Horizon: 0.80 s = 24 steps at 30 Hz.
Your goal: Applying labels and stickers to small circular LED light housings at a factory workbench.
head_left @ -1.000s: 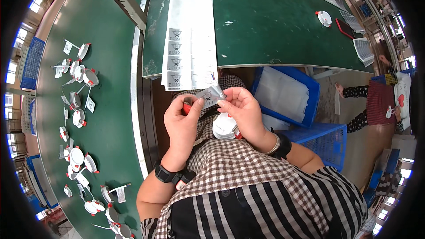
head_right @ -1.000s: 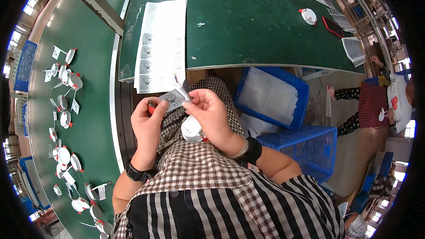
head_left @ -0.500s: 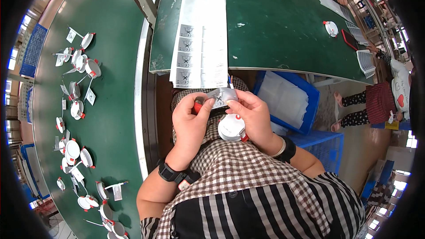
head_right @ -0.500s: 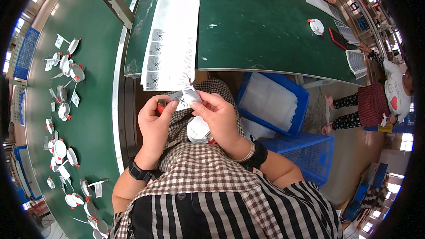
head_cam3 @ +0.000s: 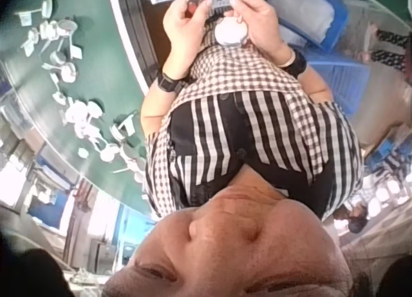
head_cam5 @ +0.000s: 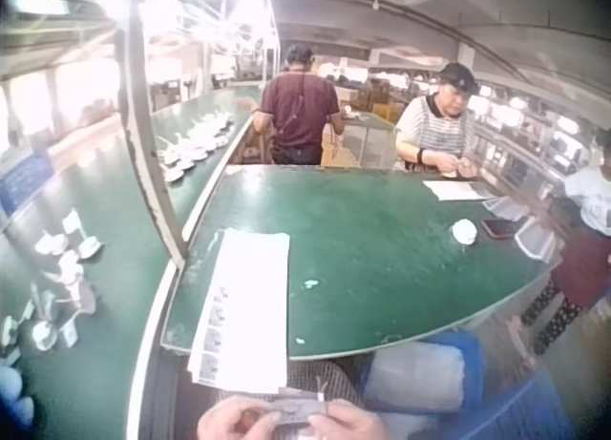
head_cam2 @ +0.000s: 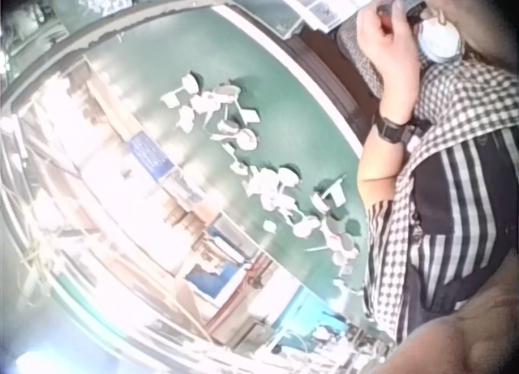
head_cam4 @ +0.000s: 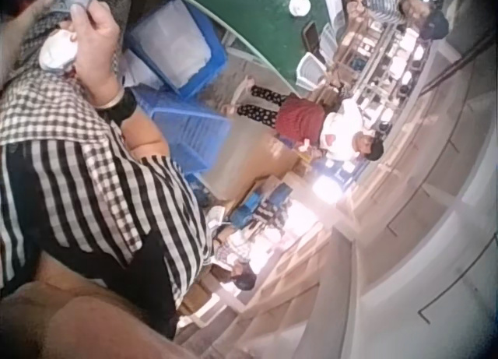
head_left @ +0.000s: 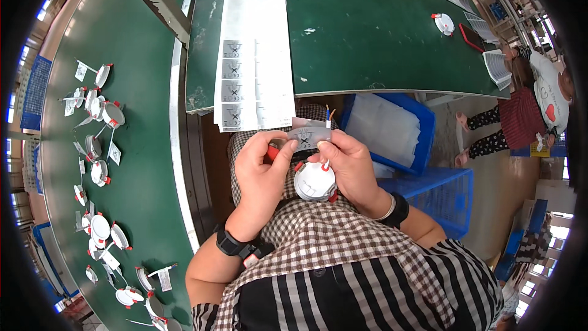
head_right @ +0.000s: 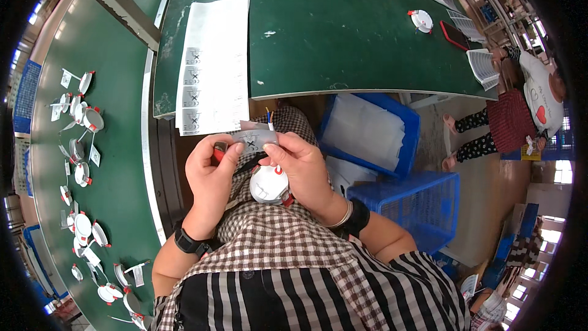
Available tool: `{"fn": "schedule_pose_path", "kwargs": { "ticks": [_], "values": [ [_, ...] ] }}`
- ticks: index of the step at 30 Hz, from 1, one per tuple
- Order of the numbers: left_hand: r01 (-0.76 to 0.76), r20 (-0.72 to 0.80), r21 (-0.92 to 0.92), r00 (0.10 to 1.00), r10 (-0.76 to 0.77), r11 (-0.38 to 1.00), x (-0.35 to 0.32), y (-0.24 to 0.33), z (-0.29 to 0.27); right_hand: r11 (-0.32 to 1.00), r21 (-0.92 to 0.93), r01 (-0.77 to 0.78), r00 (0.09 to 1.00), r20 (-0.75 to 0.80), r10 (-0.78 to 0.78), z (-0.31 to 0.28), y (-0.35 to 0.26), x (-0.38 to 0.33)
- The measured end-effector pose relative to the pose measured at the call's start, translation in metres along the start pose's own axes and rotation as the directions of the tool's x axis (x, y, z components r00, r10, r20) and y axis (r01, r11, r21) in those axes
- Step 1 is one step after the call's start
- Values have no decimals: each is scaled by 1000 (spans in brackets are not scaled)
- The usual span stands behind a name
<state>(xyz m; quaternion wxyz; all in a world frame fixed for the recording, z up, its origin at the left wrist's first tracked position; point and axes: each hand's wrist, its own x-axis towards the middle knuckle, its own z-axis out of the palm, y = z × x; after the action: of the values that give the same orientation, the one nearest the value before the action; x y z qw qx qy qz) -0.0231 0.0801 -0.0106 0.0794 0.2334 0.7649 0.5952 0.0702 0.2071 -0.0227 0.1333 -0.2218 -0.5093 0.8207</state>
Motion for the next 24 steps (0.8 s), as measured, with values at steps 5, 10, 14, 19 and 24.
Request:
{"fn": "schedule_pose_path", "kwargs": {
  "ticks": [5, 10, 14, 19, 24],
  "values": [
    [163, 0, -44, 987, -163, 986, 0, -6, 3, 998, -29, -61, 998, -13, 60, 1, 0, 1],
    [148, -15, -16, 989, -148, 989, 0, -9, 1, 994, -50, -98, 995, 12, 99, -1, 3, 6],
    [93, -38, -23, 995, -94, 995, 1, -11, 2, 990, -24, -136, 990, 29, 137, -2, 4, 7],
    [27, -62, 49, 998, -24, 998, 3, -7, -3, 995, 19, -102, 994, 36, 101, 8, -4, 7],
    [-454, 209, 178, 885, 417, 873, 4, 17, -13, 994, -102, 50, 999, 2, -50, 1, 14, 10]
  ]
}}
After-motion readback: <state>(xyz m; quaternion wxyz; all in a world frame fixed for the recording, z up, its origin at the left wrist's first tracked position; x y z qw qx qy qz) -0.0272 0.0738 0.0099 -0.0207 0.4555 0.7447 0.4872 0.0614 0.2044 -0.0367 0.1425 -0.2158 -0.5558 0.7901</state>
